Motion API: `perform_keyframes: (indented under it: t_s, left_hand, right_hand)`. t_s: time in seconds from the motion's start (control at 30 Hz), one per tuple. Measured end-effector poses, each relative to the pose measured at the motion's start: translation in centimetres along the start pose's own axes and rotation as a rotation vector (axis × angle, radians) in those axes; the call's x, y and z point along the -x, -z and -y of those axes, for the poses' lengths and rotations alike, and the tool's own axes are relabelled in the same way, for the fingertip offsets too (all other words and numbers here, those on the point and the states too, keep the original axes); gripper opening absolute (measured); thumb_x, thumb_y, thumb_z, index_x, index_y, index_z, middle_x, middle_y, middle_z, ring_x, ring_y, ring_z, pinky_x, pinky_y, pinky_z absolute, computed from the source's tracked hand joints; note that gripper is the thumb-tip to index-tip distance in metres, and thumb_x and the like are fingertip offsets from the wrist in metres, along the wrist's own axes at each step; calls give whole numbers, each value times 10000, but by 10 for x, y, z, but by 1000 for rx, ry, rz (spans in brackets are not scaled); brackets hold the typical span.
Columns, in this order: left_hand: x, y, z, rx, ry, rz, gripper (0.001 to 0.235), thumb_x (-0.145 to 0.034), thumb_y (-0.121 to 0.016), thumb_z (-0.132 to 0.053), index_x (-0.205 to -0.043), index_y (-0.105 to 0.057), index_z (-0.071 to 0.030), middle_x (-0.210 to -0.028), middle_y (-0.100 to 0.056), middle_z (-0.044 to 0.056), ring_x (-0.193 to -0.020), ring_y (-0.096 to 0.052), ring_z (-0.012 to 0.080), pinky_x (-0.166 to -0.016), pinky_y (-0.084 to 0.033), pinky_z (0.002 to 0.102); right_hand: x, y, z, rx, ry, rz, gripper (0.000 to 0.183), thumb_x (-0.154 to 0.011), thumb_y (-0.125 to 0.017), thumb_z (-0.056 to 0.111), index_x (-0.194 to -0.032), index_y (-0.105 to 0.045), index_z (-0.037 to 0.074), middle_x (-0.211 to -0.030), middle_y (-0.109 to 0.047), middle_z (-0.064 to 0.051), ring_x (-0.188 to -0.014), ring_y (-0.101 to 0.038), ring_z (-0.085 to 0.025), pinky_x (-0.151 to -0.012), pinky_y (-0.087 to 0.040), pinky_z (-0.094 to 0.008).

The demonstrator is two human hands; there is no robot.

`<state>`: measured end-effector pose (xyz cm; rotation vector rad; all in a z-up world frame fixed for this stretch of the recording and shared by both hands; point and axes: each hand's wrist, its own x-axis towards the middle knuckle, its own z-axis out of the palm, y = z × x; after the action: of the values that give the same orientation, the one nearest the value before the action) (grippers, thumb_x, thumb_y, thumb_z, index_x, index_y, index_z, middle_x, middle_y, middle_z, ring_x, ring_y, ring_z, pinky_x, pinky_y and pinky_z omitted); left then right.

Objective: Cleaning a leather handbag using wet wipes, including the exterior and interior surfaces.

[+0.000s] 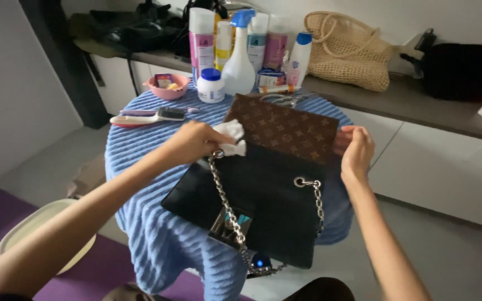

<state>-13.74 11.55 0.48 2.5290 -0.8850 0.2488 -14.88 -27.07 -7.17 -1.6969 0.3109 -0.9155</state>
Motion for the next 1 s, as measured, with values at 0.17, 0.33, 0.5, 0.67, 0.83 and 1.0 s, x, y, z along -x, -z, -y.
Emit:
perform_keyframes:
  t_s: [0.17,0.33,0.5,0.67,0.83,1.0]
  left_hand:
    - [10,46,14,99,25,-136,179,-855,-702,-291,-978,-829,-322,-868,-800,-7,-846,-761,285,-876,-587,415]
    - [40,75,-17,655,153,-208,155,-969,-719,-243,-1050,-819,-156,-866,-786,82,-712,-771,234,-748,-645,342]
    - [74,72,-40,1057,181,-118,178,-973,-658,-246,-1002,-754,-100,-900,-712,4,-869,-728,130,-726,-607,292]
    - [104,80,-8,1356,225,-39,227,-963,-611,-185,-1116,-728,-66,-820,-675,46,-708,-674,163,-597,-540,294]
    - [151,97,22,1339,272,-326,459,-875,-522,-194,-1305,-590,-49,-1110,-698,136,-958,-696,214,-715,-573,365]
    - [190,104,5,1301,174,-386,373,-928,-621,-334,-1193,-671,-77,-1057,-702,79,-959,-683,205,-795,-618,408]
  right_hand:
    - [36,4,70,187,332,-68,248,-1038,-487,301,-937,-684,190,-949,-723,-21,-972,-678,-242,-897,-508,-378]
    - [100,-23,181,186,462,216,212,-1025,-613,363,-959,-746,211,-908,-724,-41,-951,-677,-277,-887,-510,-417]
    - [160,-64,248,-214,223,896,461,-854,-682,528,-1078,-715,126,-998,-707,-46,-992,-644,-152,-911,-548,-343]
    - [187,-113,263,-319,133,852,223,-855,-811,286,-927,-709,100,-824,-676,13,-833,-657,-99,-810,-579,-295]
    - [204,-142,271,112,274,713,264,-799,-801,400,-780,-684,164,-583,-590,-2,-668,-613,-129,-659,-518,-334]
    - [227,-171,272,86,288,743,169,-735,-805,202,-746,-656,124,-628,-666,-17,-648,-688,-112,-623,-583,-269]
